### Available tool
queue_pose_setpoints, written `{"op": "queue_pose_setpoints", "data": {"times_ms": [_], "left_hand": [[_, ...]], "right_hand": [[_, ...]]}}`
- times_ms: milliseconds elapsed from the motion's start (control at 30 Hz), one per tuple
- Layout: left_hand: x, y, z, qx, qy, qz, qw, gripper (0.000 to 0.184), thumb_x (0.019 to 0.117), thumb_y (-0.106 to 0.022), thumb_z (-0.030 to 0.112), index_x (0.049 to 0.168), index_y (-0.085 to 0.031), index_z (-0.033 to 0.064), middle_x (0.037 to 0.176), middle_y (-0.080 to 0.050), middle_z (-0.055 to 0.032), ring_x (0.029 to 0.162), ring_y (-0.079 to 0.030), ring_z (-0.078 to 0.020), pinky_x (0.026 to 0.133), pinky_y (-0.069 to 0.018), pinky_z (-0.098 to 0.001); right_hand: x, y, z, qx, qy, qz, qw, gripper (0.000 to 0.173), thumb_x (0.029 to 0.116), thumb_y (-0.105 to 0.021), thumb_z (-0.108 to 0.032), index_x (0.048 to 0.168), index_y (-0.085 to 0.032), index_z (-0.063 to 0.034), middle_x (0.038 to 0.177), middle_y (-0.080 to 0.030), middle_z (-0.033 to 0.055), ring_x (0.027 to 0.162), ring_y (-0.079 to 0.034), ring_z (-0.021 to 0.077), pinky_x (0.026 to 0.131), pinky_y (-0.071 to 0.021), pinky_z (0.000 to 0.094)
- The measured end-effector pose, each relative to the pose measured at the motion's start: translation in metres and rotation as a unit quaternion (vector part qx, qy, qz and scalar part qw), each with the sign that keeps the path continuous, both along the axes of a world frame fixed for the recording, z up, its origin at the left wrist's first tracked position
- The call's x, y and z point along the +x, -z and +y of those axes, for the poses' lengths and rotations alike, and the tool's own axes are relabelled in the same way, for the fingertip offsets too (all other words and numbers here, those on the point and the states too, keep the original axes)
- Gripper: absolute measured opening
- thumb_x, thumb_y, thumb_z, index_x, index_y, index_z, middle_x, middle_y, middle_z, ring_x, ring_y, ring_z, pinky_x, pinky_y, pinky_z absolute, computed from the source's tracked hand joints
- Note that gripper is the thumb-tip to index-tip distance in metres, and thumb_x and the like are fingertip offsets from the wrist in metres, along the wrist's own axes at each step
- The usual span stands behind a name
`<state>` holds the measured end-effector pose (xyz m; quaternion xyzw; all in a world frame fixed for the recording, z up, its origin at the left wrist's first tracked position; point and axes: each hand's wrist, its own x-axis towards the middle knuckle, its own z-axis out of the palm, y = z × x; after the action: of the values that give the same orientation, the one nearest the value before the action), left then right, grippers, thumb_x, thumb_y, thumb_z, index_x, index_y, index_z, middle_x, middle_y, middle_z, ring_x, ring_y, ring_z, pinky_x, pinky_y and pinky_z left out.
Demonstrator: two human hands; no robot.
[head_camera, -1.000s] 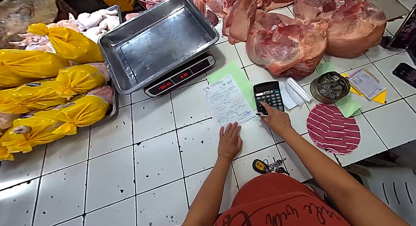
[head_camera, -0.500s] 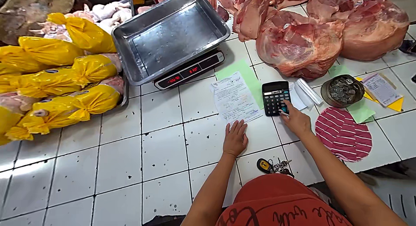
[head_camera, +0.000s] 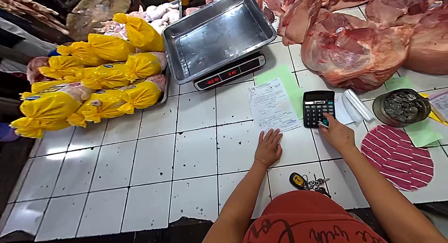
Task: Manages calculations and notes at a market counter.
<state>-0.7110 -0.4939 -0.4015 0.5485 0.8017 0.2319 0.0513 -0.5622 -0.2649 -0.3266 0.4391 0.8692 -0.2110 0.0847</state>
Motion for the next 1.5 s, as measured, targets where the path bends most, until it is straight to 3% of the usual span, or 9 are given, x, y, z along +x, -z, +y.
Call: {"op": "queue_pose_setpoints", "data": {"times_ms": [233, 367, 533, 667, 800, 1000, 1267, 1400, 1500], "left_hand": [[0.001, 0.003, 0.001, 0.002, 0.001, 0.014, 1.000, 0.042, 0.0943, -0.049, 0.018, 0.130, -0.069, 0.0090, 0.143, -0.063, -0.0094, 0.134, -0.057, -0.0361, 0.113, -0.0336, -0.0654], [0.000, 0.004, 0.002, 0.003, 0.003, 0.017, 1.000, 0.043, 0.0938, -0.049, 0.018, 0.130, -0.069, 0.0077, 0.143, -0.063, -0.0106, 0.134, -0.057, -0.0374, 0.112, -0.0337, -0.0665], [0.000, 0.006, 0.001, 0.016, 0.004, 0.026, 1.000, 0.044, 0.0925, -0.048, 0.019, 0.129, -0.070, 0.0076, 0.141, -0.064, -0.0106, 0.133, -0.058, -0.0375, 0.112, -0.0342, -0.0661], [-0.001, 0.004, 0.001, 0.016, 0.002, 0.025, 1.000, 0.043, 0.0925, -0.049, 0.018, 0.129, -0.070, 0.0075, 0.141, -0.064, -0.0107, 0.133, -0.058, -0.0374, 0.112, -0.0343, -0.0659], [0.000, 0.005, 0.000, 0.012, 0.001, 0.032, 0.999, 0.043, 0.0924, -0.049, 0.018, 0.129, -0.070, 0.0078, 0.141, -0.064, -0.0103, 0.133, -0.058, -0.0370, 0.112, -0.0343, -0.0655], [-0.001, 0.003, 0.000, 0.004, 0.004, 0.026, 1.000, 0.043, 0.0936, -0.048, 0.018, 0.130, -0.069, 0.0080, 0.143, -0.063, -0.0097, 0.134, -0.057, -0.0359, 0.113, -0.0331, -0.0650], [0.001, -0.001, 0.001, -0.011, 0.000, -0.003, 1.000, 0.042, 0.0947, -0.051, 0.017, 0.133, -0.068, 0.0088, 0.145, -0.062, -0.0096, 0.137, -0.055, -0.0352, 0.115, -0.0314, -0.0642], [0.002, -0.001, 0.002, -0.004, 0.003, 0.002, 1.000, 0.042, 0.0941, -0.051, 0.016, 0.131, -0.069, 0.0080, 0.143, -0.063, -0.0103, 0.135, -0.056, -0.0365, 0.113, -0.0329, -0.0662], [-0.001, -0.002, 0.002, 0.006, 0.002, 0.007, 1.000, 0.042, 0.0934, -0.051, 0.016, 0.130, -0.069, 0.0070, 0.142, -0.063, -0.0110, 0.134, -0.057, -0.0375, 0.112, -0.0336, -0.0668]], "right_hand": [[0.001, 0.007, -0.019, -0.010, -0.057, 0.006, 0.998, 0.054, 0.1080, -0.045, -0.044, 0.154, -0.047, -0.0158, 0.123, -0.069, 0.0217, 0.104, -0.070, 0.0430, 0.085, -0.0538, 0.0595], [-0.010, 0.005, -0.018, -0.017, -0.058, 0.011, 0.998, 0.051, 0.1085, -0.044, -0.042, 0.149, -0.053, -0.0116, 0.123, -0.069, 0.0215, 0.106, -0.070, 0.0421, 0.086, -0.0536, 0.0584], [-0.029, -0.001, -0.016, -0.043, -0.069, -0.037, 0.996, 0.053, 0.1096, -0.040, -0.043, 0.157, -0.042, -0.0182, 0.126, -0.067, 0.0222, 0.109, -0.068, 0.0424, 0.089, -0.0516, 0.0587], [-0.020, -0.001, -0.022, -0.034, -0.093, 0.001, 0.995, 0.051, 0.1090, -0.041, -0.043, 0.153, -0.048, -0.0171, 0.124, -0.068, 0.0219, 0.106, -0.069, 0.0426, 0.086, -0.0533, 0.0583], [-0.003, 0.005, -0.030, -0.058, -0.103, -0.044, 0.992, 0.053, 0.1089, -0.041, -0.043, 0.158, -0.041, -0.0236, 0.126, -0.066, 0.0215, 0.105, -0.068, 0.0424, 0.085, -0.0524, 0.0579], [0.028, 0.005, -0.010, 0.014, 0.000, 0.058, 0.998, 0.053, 0.1054, -0.053, -0.037, 0.150, -0.050, -0.0097, 0.122, -0.069, 0.0246, 0.100, -0.071, 0.0460, 0.083, -0.0537, 0.0629], [0.043, -0.003, 0.003, 0.077, 0.012, 0.103, 0.992, 0.050, 0.1043, -0.056, -0.032, 0.148, -0.053, -0.0074, 0.113, -0.070, 0.0297, 0.092, -0.070, 0.0527, 0.075, -0.0515, 0.0683], [0.049, 0.018, -0.008, 0.016, 0.003, 0.034, 0.999, 0.051, 0.1056, -0.053, -0.031, 0.152, -0.049, -0.0109, 0.119, -0.069, 0.0290, 0.099, -0.069, 0.0518, 0.080, -0.0512, 0.0682], [0.055, 0.023, -0.024, 0.030, -0.010, 0.089, 0.995, 0.042, 0.1054, -0.054, -0.029, 0.137, -0.061, -0.0023, 0.110, -0.071, 0.0286, 0.094, -0.071, 0.0504, 0.075, -0.0530, 0.0662]]}}
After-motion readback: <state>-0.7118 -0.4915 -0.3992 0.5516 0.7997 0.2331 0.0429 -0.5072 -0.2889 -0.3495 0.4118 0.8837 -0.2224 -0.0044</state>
